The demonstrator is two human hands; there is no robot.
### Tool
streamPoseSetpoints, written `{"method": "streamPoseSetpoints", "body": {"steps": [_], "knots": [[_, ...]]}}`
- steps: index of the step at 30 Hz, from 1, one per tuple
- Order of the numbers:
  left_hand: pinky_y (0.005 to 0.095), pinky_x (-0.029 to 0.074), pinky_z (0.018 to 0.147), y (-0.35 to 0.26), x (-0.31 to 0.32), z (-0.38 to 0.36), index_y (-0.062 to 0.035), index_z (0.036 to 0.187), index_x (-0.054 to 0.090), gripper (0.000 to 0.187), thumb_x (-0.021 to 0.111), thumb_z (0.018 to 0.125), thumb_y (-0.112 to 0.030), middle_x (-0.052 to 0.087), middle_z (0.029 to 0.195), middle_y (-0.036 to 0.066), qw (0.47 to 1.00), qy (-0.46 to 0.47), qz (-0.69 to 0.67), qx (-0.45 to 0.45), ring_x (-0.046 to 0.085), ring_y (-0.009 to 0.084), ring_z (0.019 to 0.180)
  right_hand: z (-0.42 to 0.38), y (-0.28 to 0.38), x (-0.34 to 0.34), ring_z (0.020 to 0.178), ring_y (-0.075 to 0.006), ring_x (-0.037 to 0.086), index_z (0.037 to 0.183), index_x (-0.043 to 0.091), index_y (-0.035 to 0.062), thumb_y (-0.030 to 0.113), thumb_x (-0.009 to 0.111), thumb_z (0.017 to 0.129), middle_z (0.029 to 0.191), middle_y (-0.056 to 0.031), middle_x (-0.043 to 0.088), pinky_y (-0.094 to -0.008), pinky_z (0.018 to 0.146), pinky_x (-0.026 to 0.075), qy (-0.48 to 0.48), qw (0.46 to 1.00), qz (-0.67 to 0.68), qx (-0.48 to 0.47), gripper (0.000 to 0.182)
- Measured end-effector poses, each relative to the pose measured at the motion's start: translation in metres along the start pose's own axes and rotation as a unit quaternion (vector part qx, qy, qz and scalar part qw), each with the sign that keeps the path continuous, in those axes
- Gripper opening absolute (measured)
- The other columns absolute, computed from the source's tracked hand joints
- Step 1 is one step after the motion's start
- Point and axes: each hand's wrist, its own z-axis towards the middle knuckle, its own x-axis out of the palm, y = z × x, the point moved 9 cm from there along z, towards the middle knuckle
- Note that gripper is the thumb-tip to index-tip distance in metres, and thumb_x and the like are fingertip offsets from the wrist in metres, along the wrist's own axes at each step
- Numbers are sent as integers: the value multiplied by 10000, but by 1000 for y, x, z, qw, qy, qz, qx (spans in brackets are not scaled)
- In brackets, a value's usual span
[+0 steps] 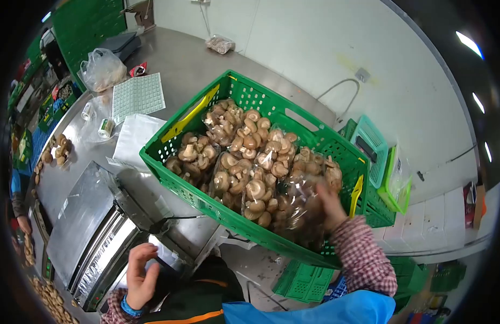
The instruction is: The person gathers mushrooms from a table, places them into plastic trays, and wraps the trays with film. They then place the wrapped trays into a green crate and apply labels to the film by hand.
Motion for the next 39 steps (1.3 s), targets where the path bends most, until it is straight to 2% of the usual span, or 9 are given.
{"method": "streamPoseSetpoints", "body": {"steps": [5,7,10,13,17,22,34,36,39], "knots": [[318,401,882,11,-44,-19,-1,1025,514,244,527,784,28,468,1115,137,997,-48,57,-13,490,225,1015,5,-70,23,1255,-343,305,1366,255,50,550,577,776,1397,-166,266,-436,1025,278,-26,987,10,160,838],[305,411,868,15,-65,-33,0,1020,503,216,493,806,35,437,1136,130,994,-68,81,-20,494,202,1004,-12,-21,7,1277,-356,257,1368,235,31,551,552,786,1398,-213,233,-432,1052,213,-215,796,-563,51,842],[329,434,819,-26,-76,-18,-2,936,559,203,552,739,47,536,1029,169,984,-92,146,47,546,269,924,-36,5,127,1314,-398,129,1397,133,67,538,634,718,1424,-241,80,-520,1053,133,61,653,-701,-282,966],[355,452,816,-130,-27,45,-4,1016,564,297,601,723,24,539,1073,183,949,58,173,258,562,303,939,-13,-33,152,1322,-393,98,1403,116,115,537,663,691,1440,-198,60,-597,1025,107,146,605,-750,-224,992],[413,386,925,-118,95,135,-18,1217,427,514,605,803,-265,460,1187,215,901,209,271,266,464,370,1087,-12,-28,151,1323,-390,90,1403,123,152,578,651,675,1443,-175,67,-639,1003,98,141,621,-732,-242,996],[482,404,913,37,213,194,-122,1412,-3,1226,723,552,-608,185,1378,313,687,453,567,-45,440,509,1091,-29,-7,158,1317,-377,123,1396,191,185,601,629,664,1433,-176,113,-641,994,122,150,538,-779,-286,949],[432,373,951,46,195,220,-161,1418,80,1087,786,606,-310,260,1324,272,666,563,489,-17,393,412,1172,-22,-23,174,1188,-372,346,1374,250,167,569,645,666,1366,-203,271,-659,969,150,114,566,-754,-313,905],[467,341,967,31,199,213,-141,1408,133,1049,788,610,-325,269,1330,263,655,564,501,-40,343,417,1211,-30,2,150,1210,-386,314,1373,257,162,527,639,703,1380,-211,238,-592,1021,130,144,690,-645,-295,853],[567,266,978,-16,242,199,-145,1363,270,922,763,628,-404,271,1362,214,706,491,443,254,208,402,1287,-56,43,100,1254,-404,231,1320,356,81,467,677,691,1378,-204,220,-518,1037,153,69,622,-695,-353,805]]}}
